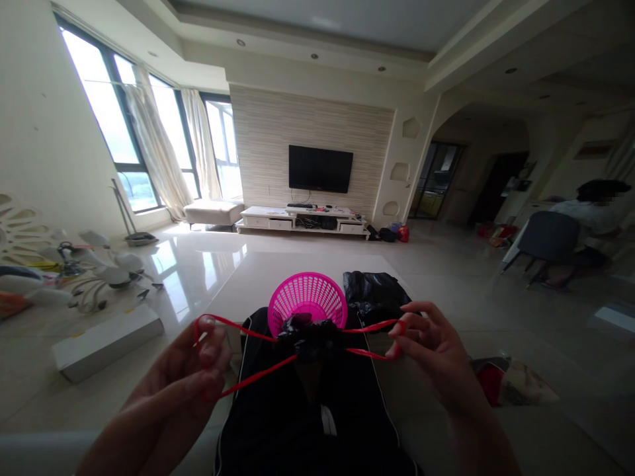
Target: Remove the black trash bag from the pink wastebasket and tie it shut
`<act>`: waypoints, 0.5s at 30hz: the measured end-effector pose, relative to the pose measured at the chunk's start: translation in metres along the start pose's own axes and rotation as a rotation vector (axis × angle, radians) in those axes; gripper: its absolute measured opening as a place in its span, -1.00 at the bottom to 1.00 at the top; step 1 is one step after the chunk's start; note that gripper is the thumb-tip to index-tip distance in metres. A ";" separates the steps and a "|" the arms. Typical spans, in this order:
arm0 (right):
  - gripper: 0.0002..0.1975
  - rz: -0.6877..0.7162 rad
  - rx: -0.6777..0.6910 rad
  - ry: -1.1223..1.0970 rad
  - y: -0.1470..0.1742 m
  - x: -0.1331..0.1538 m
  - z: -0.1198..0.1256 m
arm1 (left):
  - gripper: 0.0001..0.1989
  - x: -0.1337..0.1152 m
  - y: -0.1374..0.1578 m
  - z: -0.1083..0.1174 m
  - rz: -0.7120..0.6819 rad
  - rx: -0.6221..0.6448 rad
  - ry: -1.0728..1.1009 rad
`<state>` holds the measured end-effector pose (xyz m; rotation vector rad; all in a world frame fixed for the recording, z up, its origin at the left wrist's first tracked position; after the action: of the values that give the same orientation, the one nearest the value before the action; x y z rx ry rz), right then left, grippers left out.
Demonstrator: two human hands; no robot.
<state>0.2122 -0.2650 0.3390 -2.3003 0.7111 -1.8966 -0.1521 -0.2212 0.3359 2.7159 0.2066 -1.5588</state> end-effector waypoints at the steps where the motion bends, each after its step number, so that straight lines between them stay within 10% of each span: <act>1: -0.60 0.039 -0.002 -0.024 0.002 0.008 -0.002 | -0.56 -0.002 0.002 -0.005 -0.008 0.030 -0.022; 15: -0.50 0.177 0.242 0.026 -0.038 0.034 -0.073 | -0.58 -0.021 -0.004 -0.082 -0.140 0.484 -0.227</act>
<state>0.1591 -0.2286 0.4001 -2.0022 0.6251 -1.8245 -0.0928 -0.2136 0.3955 2.8679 0.0155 -2.1927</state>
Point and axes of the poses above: each hand's wrist, its own y-axis away from the middle knuckle, its own z-axis out of the back of the hand, x = y × z, the point moved 3 cm from there along -y, towards the middle knuckle, and after that the axes turned 9 degrees about -x, right-handed, at the moved point
